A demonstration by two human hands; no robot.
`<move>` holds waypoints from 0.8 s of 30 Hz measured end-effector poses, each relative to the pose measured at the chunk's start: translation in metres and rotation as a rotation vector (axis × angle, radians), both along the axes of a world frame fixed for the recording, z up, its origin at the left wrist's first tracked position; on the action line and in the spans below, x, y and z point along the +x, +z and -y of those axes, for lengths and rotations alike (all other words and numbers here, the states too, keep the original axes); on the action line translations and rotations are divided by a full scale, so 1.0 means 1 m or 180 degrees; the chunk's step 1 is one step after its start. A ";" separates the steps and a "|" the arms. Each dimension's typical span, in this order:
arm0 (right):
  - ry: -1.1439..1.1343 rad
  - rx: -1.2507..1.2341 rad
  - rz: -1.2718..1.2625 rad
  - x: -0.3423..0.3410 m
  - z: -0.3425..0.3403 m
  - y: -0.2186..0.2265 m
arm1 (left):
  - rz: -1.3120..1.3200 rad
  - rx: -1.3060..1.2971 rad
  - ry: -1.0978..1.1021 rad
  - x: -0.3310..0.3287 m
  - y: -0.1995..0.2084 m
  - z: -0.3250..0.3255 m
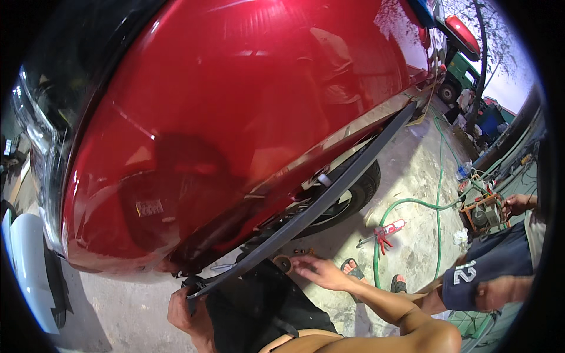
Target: The person works on a red car in a garage, first removing a black plastic trim piece from the rear wheel arch using a screwdriver. They then move to the front of the car and use a wrench to tighten bolts on the engine bay components.
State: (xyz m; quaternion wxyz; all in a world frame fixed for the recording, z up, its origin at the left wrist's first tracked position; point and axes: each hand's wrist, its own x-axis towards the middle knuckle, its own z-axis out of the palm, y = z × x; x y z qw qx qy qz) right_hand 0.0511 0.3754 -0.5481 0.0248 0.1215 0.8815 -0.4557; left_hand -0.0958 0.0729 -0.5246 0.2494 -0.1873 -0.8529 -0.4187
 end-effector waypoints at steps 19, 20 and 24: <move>0.0940 0.0469 -0.5194 -0.136 0.002 0.190 | -0.0339 0.0144 0.0760 0.026 0.041 -0.027; 0.0896 0.0408 -0.5151 -0.134 0.003 0.193 | -0.0636 0.0089 0.0768 0.030 0.045 -0.031; 0.0929 0.0130 -0.5222 -0.135 0.007 0.193 | 0.0001 0.0410 -0.0058 0.026 0.055 -0.056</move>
